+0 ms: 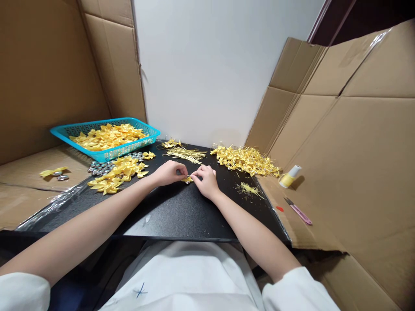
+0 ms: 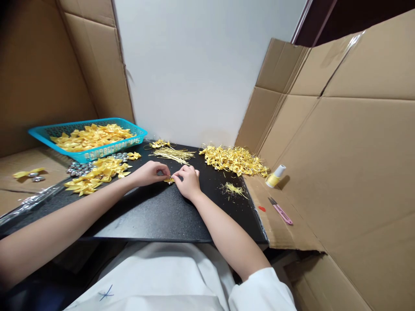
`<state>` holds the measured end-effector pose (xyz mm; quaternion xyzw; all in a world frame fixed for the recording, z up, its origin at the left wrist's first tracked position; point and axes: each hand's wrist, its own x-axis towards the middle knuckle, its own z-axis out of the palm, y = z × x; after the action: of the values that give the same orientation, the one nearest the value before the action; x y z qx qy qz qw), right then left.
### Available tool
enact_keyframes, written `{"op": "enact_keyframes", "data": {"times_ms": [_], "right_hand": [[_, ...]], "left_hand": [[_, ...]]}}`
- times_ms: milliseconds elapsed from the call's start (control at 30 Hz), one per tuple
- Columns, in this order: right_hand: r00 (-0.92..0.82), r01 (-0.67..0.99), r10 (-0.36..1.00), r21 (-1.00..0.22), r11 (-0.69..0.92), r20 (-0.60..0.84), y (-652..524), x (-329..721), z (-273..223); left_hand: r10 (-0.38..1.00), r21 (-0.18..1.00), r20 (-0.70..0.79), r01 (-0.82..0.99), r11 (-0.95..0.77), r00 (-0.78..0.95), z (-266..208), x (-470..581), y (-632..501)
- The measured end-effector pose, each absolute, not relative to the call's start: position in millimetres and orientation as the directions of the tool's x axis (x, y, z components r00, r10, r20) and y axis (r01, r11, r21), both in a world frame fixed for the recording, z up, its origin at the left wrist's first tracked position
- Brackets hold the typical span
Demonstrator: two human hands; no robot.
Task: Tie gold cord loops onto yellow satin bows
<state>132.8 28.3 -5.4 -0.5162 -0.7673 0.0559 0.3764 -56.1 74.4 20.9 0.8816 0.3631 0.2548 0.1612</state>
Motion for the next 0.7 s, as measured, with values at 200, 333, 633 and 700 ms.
{"op": "enact_keyframes", "data": {"times_ms": [200,333,633,700], "right_hand": [[-0.189,0.749,0.83,-0.469,0.468,0.525,28.3,132.5,-5.2],[-0.197,0.746,0.822,-0.462,0.479,0.534,25.3,131.3,-3.0],[-0.195,0.748,0.821,-0.46,0.478,0.537,21.8,129.5,1.9],[-0.178,0.754,0.824,-0.464,0.466,0.538,23.2,130.3,1.9]], "left_hand": [[0.754,0.52,0.314,0.56,-0.645,0.577,20.9,-54.9,72.3],[0.766,0.552,0.299,0.552,-0.625,0.569,20.7,-53.3,70.7],[0.771,0.611,0.203,0.537,-0.582,0.604,10.2,-53.3,75.6],[0.772,0.633,0.16,0.537,-0.558,0.615,6.1,-54.5,78.7]]}}
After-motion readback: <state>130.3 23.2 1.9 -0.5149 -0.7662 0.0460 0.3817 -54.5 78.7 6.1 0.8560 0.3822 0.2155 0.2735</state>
